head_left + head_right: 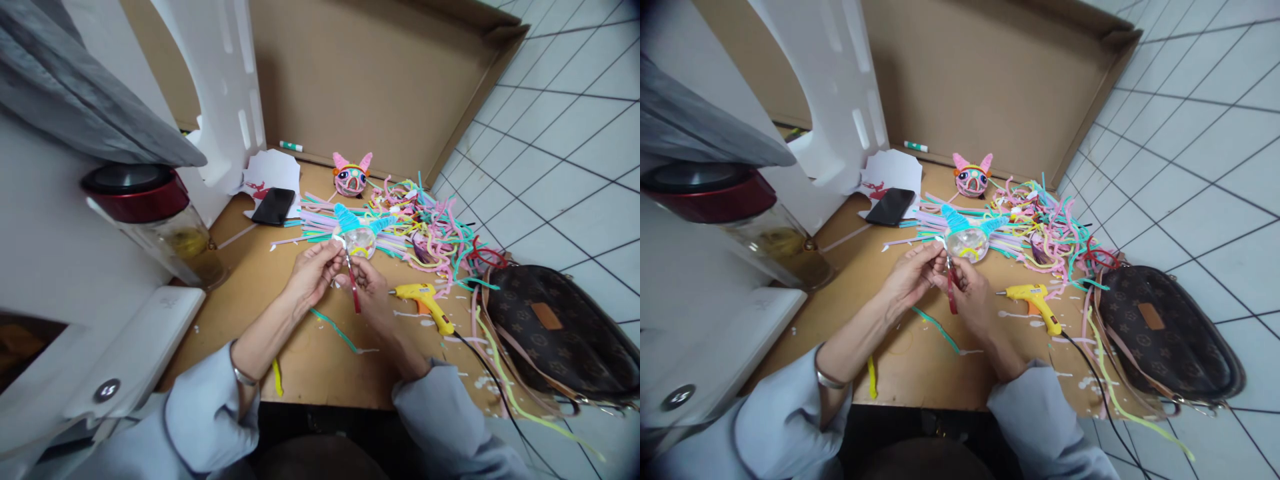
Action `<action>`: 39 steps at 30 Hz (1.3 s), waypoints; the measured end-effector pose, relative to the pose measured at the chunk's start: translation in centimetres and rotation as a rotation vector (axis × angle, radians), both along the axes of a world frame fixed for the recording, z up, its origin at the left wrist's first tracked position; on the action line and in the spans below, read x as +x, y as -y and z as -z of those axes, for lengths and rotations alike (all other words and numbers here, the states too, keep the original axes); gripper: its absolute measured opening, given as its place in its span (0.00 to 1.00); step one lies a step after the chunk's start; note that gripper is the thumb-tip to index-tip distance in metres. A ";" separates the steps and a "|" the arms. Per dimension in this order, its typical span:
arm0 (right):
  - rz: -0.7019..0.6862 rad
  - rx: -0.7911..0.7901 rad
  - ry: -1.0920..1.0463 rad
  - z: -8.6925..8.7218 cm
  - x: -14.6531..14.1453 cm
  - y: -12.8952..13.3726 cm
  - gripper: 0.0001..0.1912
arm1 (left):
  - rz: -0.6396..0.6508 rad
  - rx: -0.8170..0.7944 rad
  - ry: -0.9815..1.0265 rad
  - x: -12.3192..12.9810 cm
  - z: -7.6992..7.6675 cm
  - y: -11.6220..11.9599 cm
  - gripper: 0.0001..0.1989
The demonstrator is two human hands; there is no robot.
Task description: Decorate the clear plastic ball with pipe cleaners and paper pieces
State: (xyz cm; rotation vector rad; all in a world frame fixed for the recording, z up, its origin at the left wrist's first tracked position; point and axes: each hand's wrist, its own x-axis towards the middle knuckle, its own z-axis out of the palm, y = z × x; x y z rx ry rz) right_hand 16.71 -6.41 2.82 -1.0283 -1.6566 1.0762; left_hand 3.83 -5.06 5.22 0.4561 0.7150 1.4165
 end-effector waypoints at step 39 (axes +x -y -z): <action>0.113 -0.045 -0.312 -2.4 2.9 -1.5 0.28 | 0.217 0.379 -0.913 -0.5 0.8 0.6 0.14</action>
